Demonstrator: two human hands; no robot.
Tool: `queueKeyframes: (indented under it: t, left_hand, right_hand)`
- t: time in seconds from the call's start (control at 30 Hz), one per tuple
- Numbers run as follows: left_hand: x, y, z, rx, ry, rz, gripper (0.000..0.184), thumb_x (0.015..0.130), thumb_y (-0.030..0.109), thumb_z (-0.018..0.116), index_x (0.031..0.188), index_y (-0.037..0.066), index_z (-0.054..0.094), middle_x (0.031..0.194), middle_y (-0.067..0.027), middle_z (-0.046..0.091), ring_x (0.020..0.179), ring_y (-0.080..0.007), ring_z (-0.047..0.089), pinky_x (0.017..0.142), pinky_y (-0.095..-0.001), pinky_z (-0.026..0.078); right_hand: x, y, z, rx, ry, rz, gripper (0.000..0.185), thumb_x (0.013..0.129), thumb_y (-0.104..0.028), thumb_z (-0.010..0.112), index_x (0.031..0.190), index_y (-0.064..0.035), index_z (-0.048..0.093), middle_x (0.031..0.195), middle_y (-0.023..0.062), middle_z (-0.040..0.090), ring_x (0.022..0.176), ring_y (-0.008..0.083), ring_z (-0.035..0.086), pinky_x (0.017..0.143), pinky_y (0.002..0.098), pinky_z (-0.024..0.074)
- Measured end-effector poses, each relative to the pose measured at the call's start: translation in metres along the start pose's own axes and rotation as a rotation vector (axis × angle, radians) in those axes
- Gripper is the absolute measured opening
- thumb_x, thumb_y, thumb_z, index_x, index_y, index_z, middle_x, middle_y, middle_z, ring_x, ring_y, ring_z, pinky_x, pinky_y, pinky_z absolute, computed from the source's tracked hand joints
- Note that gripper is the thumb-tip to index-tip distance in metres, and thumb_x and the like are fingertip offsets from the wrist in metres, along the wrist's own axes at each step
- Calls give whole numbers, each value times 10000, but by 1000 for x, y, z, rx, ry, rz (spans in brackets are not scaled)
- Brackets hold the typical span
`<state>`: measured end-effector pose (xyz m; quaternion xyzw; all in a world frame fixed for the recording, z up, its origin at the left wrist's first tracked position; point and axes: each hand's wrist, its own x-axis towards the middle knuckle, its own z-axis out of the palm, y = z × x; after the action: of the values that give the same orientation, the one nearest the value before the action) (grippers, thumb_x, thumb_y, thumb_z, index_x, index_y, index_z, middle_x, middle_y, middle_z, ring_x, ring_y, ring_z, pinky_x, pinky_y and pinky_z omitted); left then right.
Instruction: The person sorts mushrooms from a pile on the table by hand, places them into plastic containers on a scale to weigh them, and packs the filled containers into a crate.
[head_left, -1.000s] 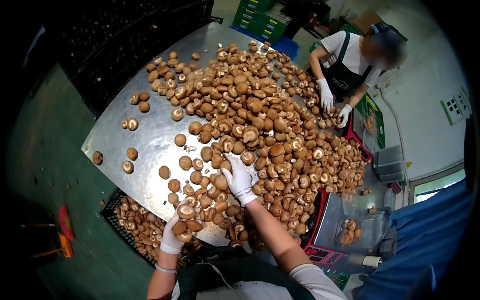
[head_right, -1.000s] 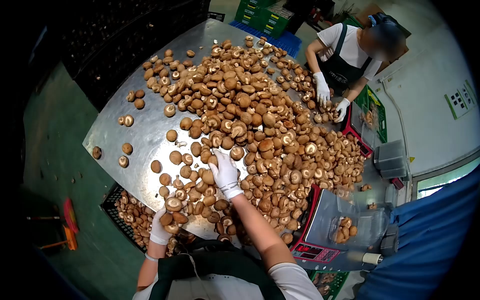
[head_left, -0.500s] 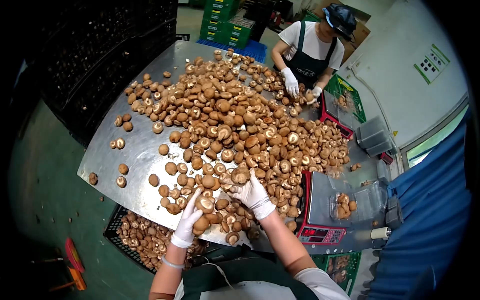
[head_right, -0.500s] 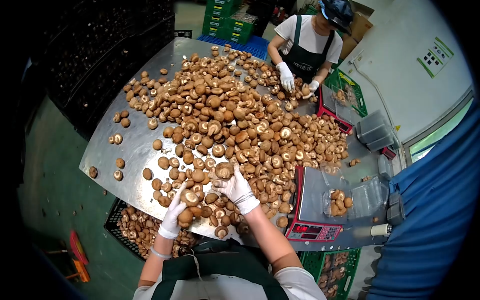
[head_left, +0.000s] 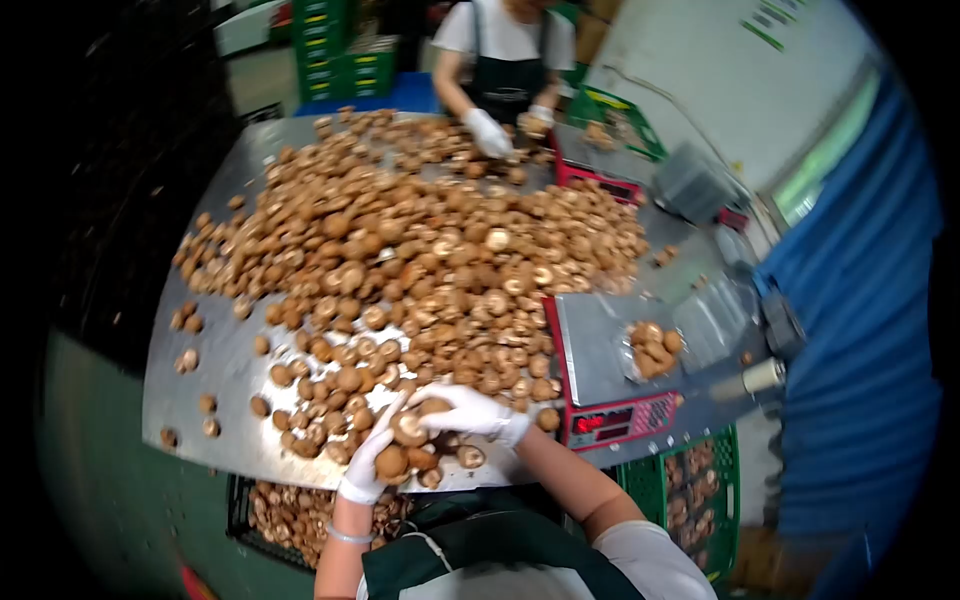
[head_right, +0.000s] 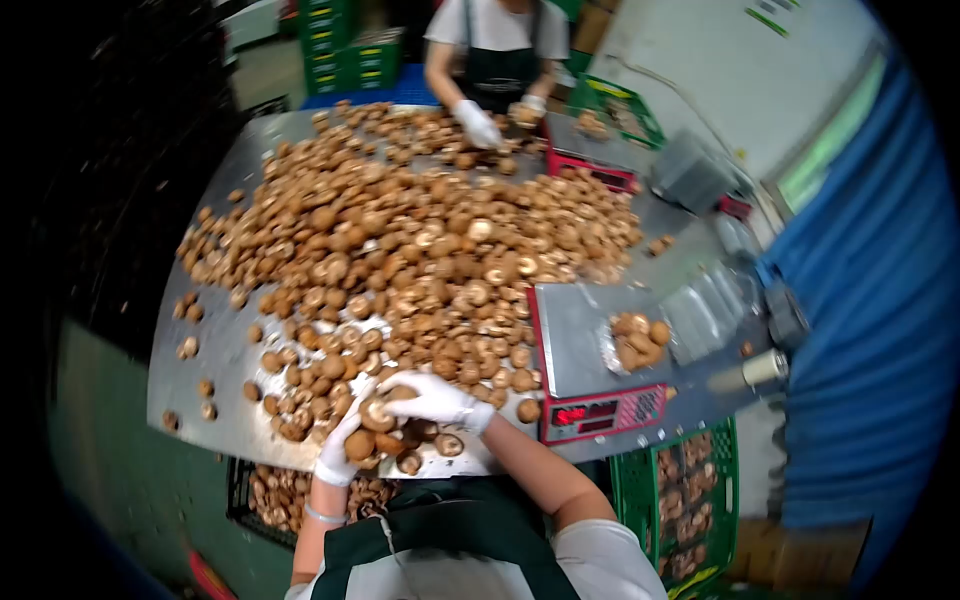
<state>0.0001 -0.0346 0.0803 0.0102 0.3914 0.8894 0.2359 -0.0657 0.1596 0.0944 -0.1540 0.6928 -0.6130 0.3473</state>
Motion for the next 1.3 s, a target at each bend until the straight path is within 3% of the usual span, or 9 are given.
queueKeyframes:
  t: [0.27, 0.37, 0.53, 0.67, 0.73, 0.83, 1.03, 1.17, 1.3]
  left_hand:
    - [14, -11, 46, -30, -15, -67, 704, 867, 317, 512, 1450, 65, 209, 1411, -165, 345, 1230, -289, 442, 1005, -384, 404]
    - [31, -30, 41, -217, 131, -96, 546, 925, 350, 457, 1371, 59, 338, 1200, -151, 541, 938, -271, 614, 773, -399, 551]
    - [89, -38, 113, -161, -30, -96, 593, 943, 303, 455, 1454, 119, 216, 1316, -135, 453, 1047, -265, 564, 862, -399, 507]
    - [147, -50, 183, -11, -119, -305, 578, 931, 288, 473, 1442, 111, 267, 1384, -115, 400, 1179, -243, 492, 968, -344, 436]
    - [176, -64, 214, 24, -179, -402, 555, 926, 317, 474, 1422, 125, 313, 1291, -101, 479, 1040, -205, 555, 780, -267, 472]
    - [221, -94, 249, 101, -266, -277, 501, 926, 252, 498, 1374, 60, 384, 1282, -110, 504, 1097, -199, 542, 925, -286, 445]
    - [251, -163, 270, 1389, -163, 528, 443, 837, 204, 648, 1224, 18, 540, 1069, -136, 607, 1003, -240, 581, 880, -324, 446]
    - [243, -163, 272, 952, -22, 321, 401, 836, 197, 655, 1169, -8, 566, 1143, -145, 599, 1067, -208, 564, 912, -312, 444]
    - [227, -144, 270, 189, 222, 89, 411, 907, 326, 552, 1187, 26, 539, 1195, -124, 562, 1094, -203, 540, 804, -308, 499]
  right_hand:
    - [-19, 9, -35, -132, -100, -186, 342, 765, -269, 720, 1020, -55, 645, 1017, 72, 625, 927, 152, 587, 828, 287, 466]
    - [-38, -7, -41, 153, 12, -158, 245, 807, -157, 681, 1006, -45, 591, 850, 29, 604, 727, 82, 572, 650, 241, 478]
    - [-88, 0, -90, 511, 118, -120, 343, 820, -36, 628, 1155, -52, 551, 802, 16, 570, 633, 76, 525, 591, 223, 459]
    - [-153, 14, -161, -171, 440, -394, 460, 765, -94, 704, 1197, -43, 554, 1063, 69, 600, 852, 121, 592, 793, 253, 479]
    - [-191, 3, -189, -28, 591, -301, 409, 753, -107, 718, 1132, -34, 584, 1091, 77, 601, 917, 130, 589, 849, 267, 468]
    - [-238, -1, -234, 18, 841, -213, 304, 755, -98, 712, 1032, -23, 610, 1041, 85, 616, 965, 136, 579, 869, 287, 463]
    - [-273, 58, -271, -955, 945, -162, 615, 661, -253, 772, 1203, -70, 548, 1174, 130, 539, 1176, 327, 444, 1030, 410, 341]
    - [-284, 74, -283, -705, 937, -313, 823, 629, -336, 797, 1330, -100, 437, 1295, 159, 452, 1251, 342, 369, 1079, 418, 274]
    - [-298, 73, -299, -306, 1118, -355, 567, 776, -189, 708, 1279, -59, 482, 1246, 140, 516, 1150, 265, 501, 957, 361, 419]
